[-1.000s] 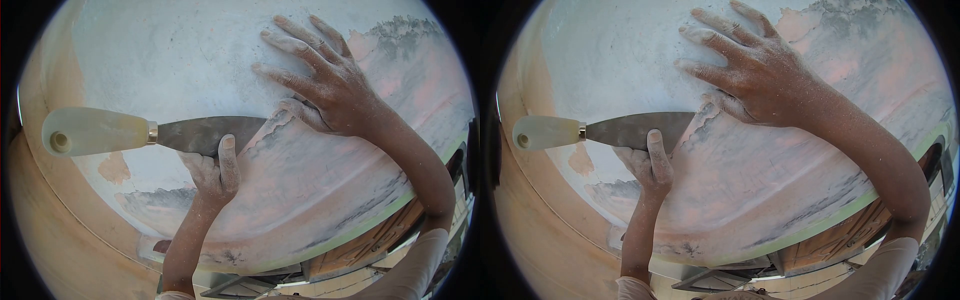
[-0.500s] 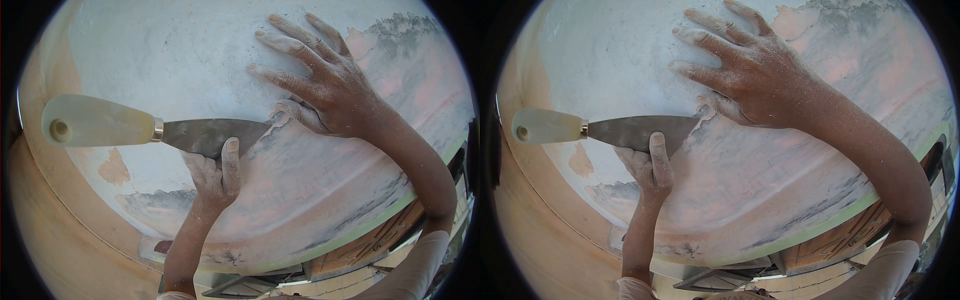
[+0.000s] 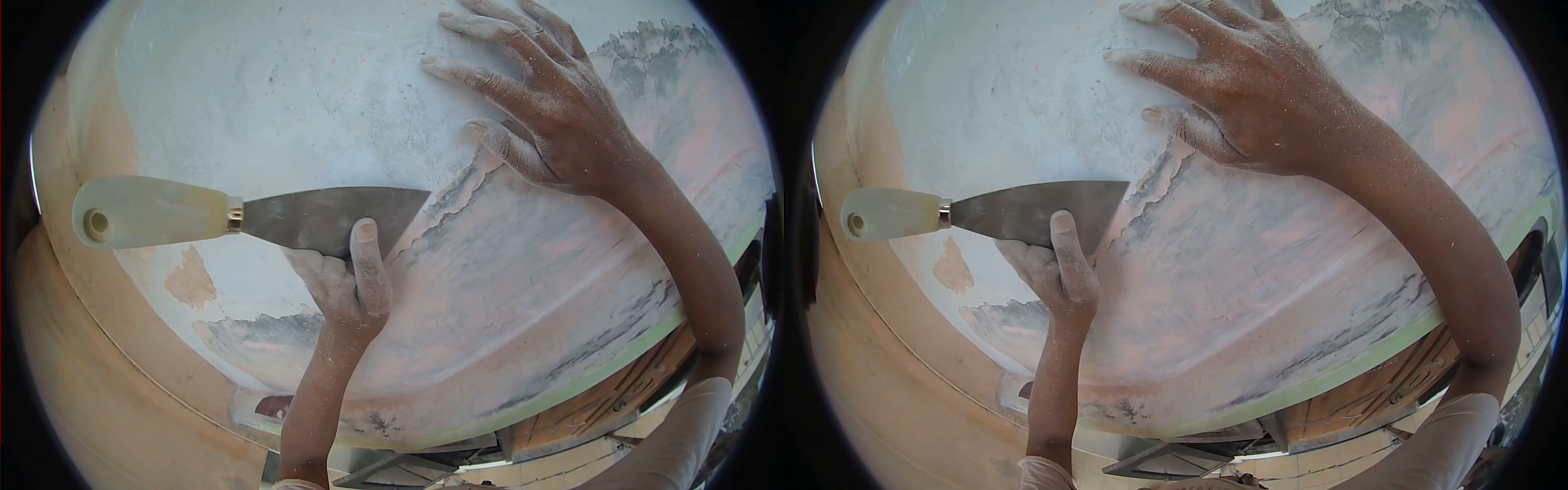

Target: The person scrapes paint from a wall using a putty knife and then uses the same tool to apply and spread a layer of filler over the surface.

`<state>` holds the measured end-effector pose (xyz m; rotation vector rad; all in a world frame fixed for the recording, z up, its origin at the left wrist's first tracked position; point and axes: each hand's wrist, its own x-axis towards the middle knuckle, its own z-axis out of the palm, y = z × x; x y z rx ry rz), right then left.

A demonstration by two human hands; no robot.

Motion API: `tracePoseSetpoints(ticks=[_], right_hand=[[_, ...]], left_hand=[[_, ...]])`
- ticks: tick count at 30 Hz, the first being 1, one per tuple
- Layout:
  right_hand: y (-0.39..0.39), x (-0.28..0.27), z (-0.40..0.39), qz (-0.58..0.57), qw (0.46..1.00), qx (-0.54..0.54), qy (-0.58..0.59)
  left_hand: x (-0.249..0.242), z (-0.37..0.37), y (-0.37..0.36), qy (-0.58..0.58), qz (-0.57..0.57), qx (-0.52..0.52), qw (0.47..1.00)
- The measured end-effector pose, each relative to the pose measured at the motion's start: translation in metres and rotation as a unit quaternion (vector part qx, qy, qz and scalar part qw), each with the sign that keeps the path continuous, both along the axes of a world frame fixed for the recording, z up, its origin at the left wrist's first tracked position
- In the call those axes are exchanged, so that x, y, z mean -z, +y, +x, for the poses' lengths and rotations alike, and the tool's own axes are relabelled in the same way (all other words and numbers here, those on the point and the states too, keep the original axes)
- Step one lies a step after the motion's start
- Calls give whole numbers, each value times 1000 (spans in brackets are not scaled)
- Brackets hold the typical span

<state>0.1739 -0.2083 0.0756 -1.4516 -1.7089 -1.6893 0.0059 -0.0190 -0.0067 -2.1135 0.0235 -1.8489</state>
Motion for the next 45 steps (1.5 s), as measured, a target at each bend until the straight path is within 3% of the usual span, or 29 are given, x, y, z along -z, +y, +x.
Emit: tracePoseSetpoints(ticks=[1,4,5,7,8,10,11,13,14,16,20,21,24,25,27,31,34,36,37,39,40,42,43,45], right_hand=[[1,1,3,24,998,13,-56],[2,5,-1,-12,999,-35,-14],[3,6,-1,-14,999,-46,-12],[4,6,2,6,998,-48,-40],[4,6,2,15,997,-46,-52],[2,5,-1,25,997,-35,-65],[2,5,-2,28,997,-32,-68],[1,5,-2,24,998,-31,-58],[1,5,-2,24,998,-29,-57],[2,5,-2,22,998,-29,-57],[2,5,-3,18,998,-22,-60],[2,5,-4,21,997,-24,-64],[0,5,-5,20,998,-17,-65],[0,5,-4,15,998,-19,-58],[2,5,-2,2,999,-28,-39],[1,6,-4,21,997,-27,-67],[2,6,-5,23,997,-35,-66],[1,5,-6,23,997,-40,-63],[3,5,-4,23,997,-47,-63],[8,4,3,24,996,-67,-60],[7,4,3,25,996,-65,-60],[3,6,-2,25,996,-50,-64],[3,5,-4,27,996,-47,-67],[3,5,-5,30,996,-50,-70]], left_hand=[[-3,1,-9,6,98,-40,994],[4,9,0,-8,-1,61,998],[2,5,-3,7,-107,81,991],[1,2,-5,14,-94,57,994],[4,4,-2,6,24,12,1000],[8,5,8,1,35,-1,999],[9,4,16,6,-73,31,997],[9,5,15,-1,-142,109,984],[8,12,5,-16,-102,156,982],[7,13,0,-21,-61,159,985],[1,5,10,-9,44,-12,999],[5,7,6,-9,25,29,999],[-3,6,-2,-21,80,-38,996],[-1,8,-3,-19,-40,39,998],[4,8,-1,-9,-142,85,986],[13,9,15,3,-71,-36,997],[1,7,0,-17,130,-112,985],[-2,11,-6,-33,117,-48,991],[1,12,-5,-34,12,35,999],[2,12,-1,-20,-1,38,999],[2,11,1,-8,90,-40,995],[3,13,-2,-20,87,-25,996],[2,17,-8,-44,-5,68,997],[1,18,-10,-49,-20,93,994]])
